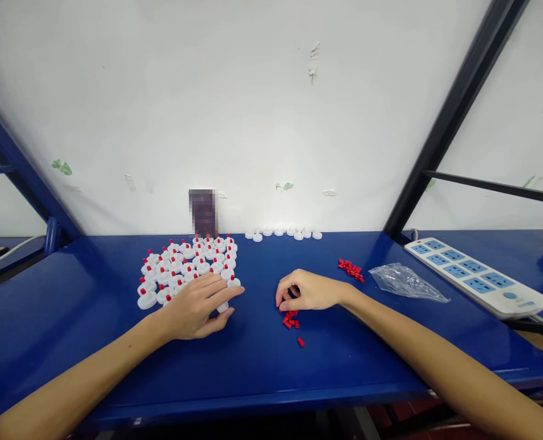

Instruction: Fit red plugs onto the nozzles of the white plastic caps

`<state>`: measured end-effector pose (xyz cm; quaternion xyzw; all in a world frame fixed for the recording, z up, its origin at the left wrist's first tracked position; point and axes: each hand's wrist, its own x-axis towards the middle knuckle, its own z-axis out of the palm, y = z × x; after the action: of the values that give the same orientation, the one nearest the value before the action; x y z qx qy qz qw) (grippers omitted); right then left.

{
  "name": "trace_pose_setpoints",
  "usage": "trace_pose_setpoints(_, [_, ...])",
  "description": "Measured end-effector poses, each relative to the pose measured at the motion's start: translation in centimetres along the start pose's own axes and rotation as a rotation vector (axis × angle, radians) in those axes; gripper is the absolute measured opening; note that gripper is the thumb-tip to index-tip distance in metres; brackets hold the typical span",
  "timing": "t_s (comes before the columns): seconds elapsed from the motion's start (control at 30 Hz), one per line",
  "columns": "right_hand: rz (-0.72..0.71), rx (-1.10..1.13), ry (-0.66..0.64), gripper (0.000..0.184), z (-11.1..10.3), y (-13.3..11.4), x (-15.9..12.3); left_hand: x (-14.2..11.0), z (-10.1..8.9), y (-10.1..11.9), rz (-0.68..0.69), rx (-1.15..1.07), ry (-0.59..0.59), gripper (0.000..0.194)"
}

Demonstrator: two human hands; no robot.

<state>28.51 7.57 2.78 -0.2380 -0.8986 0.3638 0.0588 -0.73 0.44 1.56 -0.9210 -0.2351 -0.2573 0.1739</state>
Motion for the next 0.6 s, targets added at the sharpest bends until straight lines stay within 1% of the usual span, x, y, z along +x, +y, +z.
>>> trace_pose_setpoints(0.07, [0.017,0.009,0.013,0.024,0.1,0.0,0.0,0.2,-0.1,0.0,-0.002,-0.007,0.025,0.028])
trace_pose_setpoints(0.17, [0.034,0.003,0.039,0.025,0.3,-0.2,-0.1,0.2,-0.3,0.0,0.001,0.02,0.094,0.029])
trace_pose_setpoints(0.23, [0.036,-0.024,0.062,0.025,0.5,-0.4,-0.2,-0.1,-0.5,0.0,-0.043,0.047,0.143,0.03])
trace_pose_setpoints(0.3, [0.035,-0.057,0.088,0.023,0.8,-0.6,-0.2,-0.5,-0.7,-0.1,-0.043,0.078,0.167,0.03])
trace_pose_setpoints(0.4, [0.018,-0.118,0.154,0.021,1.1,-0.6,-0.2,-1.0,-1.0,-0.3,0.029,0.137,0.225,0.026])
trace_pose_setpoints(0.5, [0.006,-0.175,0.192,0.021,1.4,-0.7,0.0,-0.3,-1.0,-0.4,0.106,0.156,0.293,0.026])
trace_pose_setpoints(0.53, [0.006,-0.192,0.191,0.02,1.4,-0.7,0.0,0.2,-1.0,-0.5,0.134,0.161,0.296,0.026])
trace_pose_setpoints(0.6, [-0.003,-0.243,0.184,0.018,1.5,-0.7,0.1,1.6,-0.9,-0.8,0.201,0.177,0.249,0.025])
